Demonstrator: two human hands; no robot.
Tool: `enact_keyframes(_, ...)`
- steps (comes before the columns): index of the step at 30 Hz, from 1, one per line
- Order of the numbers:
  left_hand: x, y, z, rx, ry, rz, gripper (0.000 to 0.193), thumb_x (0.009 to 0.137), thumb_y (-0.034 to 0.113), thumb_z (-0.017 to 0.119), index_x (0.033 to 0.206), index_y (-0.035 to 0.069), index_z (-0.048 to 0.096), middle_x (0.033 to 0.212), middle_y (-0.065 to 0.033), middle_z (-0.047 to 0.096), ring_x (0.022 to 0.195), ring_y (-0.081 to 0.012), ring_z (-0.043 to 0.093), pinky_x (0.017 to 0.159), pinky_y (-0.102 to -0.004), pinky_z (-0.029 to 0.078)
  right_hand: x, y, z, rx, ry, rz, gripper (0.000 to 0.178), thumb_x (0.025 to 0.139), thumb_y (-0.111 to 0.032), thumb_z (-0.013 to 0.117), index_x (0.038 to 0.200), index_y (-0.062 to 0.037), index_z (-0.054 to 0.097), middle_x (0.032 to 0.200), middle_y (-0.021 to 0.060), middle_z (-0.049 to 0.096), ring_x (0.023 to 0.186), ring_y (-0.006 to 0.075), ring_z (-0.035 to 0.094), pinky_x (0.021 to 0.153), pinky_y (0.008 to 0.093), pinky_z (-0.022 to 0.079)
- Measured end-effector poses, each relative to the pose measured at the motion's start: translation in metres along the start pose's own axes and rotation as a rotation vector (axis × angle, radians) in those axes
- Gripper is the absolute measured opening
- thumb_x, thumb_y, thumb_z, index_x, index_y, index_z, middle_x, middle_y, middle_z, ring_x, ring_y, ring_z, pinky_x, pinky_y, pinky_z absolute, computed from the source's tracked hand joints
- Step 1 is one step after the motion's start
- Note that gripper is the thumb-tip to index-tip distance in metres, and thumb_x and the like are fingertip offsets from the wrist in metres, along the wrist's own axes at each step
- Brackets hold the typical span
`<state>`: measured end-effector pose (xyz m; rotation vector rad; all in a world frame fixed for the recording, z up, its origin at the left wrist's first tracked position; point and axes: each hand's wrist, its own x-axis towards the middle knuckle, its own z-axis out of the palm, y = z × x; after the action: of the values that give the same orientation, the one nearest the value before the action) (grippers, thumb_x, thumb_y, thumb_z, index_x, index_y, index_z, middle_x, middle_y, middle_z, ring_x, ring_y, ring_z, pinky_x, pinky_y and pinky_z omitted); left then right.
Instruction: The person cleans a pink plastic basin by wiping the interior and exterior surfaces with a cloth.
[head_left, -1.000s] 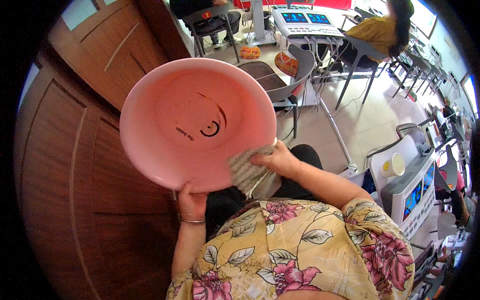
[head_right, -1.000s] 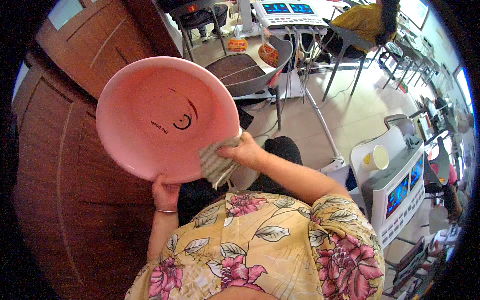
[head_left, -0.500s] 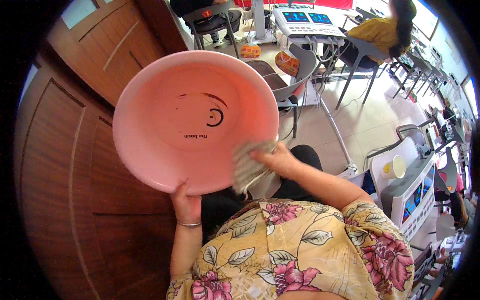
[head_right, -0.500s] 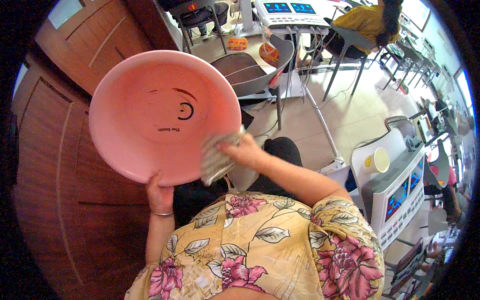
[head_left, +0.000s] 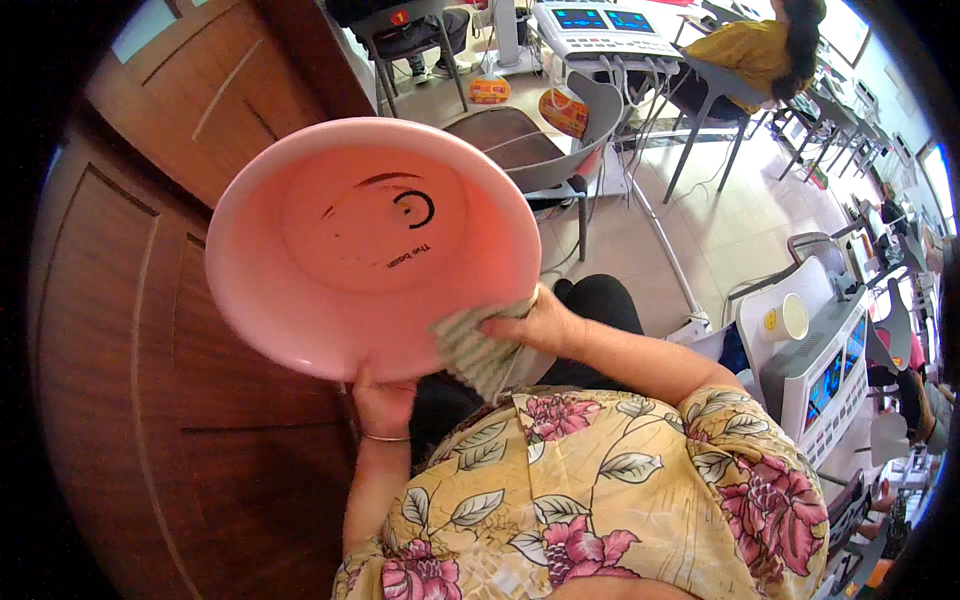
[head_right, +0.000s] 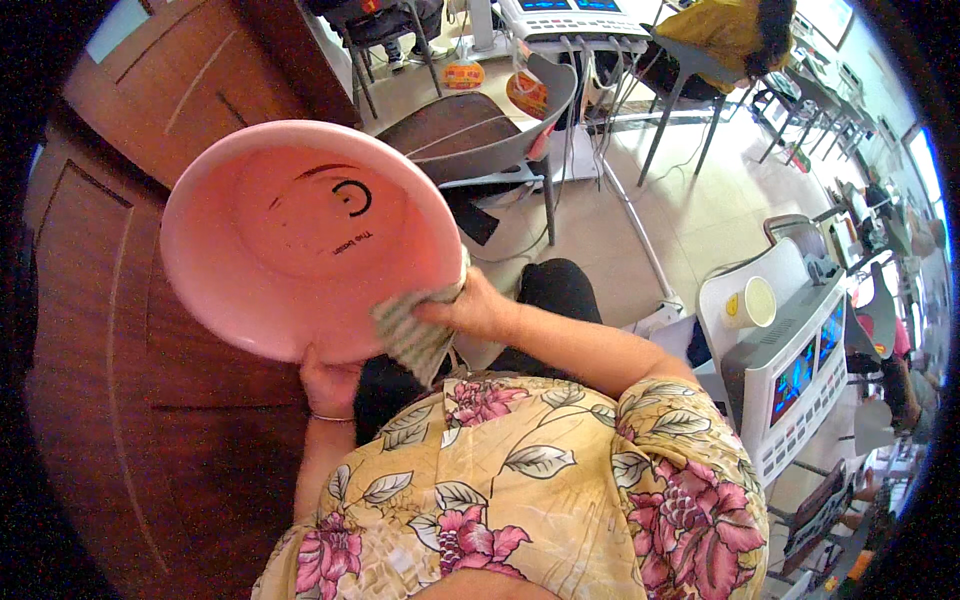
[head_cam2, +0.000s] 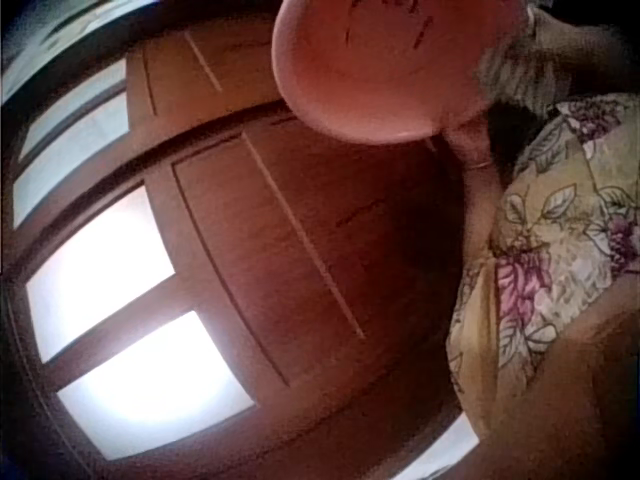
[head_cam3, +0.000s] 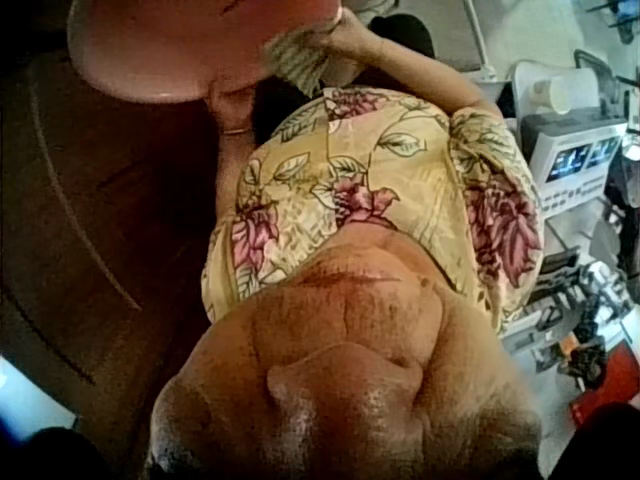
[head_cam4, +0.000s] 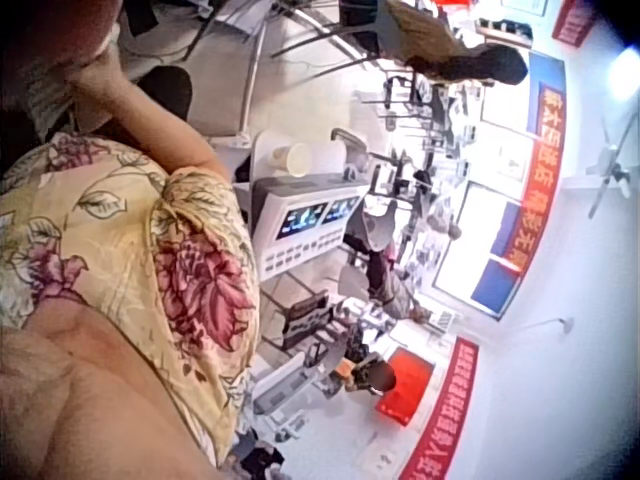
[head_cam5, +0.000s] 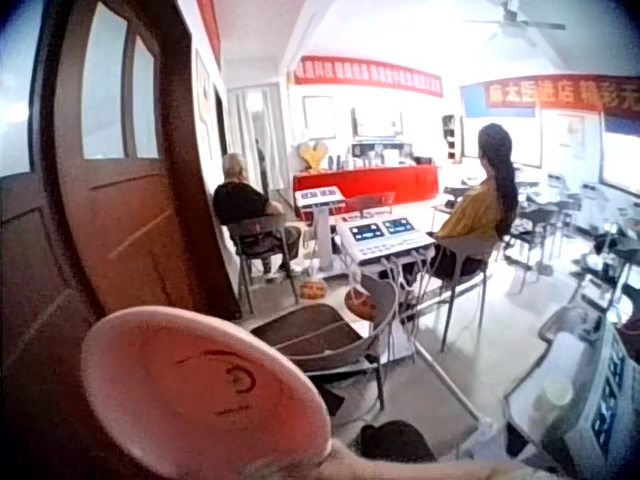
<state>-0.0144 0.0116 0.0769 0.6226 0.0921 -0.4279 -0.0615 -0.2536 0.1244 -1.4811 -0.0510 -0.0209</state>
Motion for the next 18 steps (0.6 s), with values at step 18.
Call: enact_keyframes(18,-0.003,0.005,0.03,0.179,0.075,0.16,0.053,0.076,0.001,0.062,0.127,0.004,0.048,0.123,-0.0056,0.054,0.116,-0.0234,0.05,0.101,-0.0398,0.04,0.006,0.015,-0.006,0.167,-0.055,0.094,0.042,0.078,-0.013,0.071,0.117,-0.0034,0.058,0.108,0.0068,0.065,0.099,0.018,0.061,0.09,0.0341,0.048)
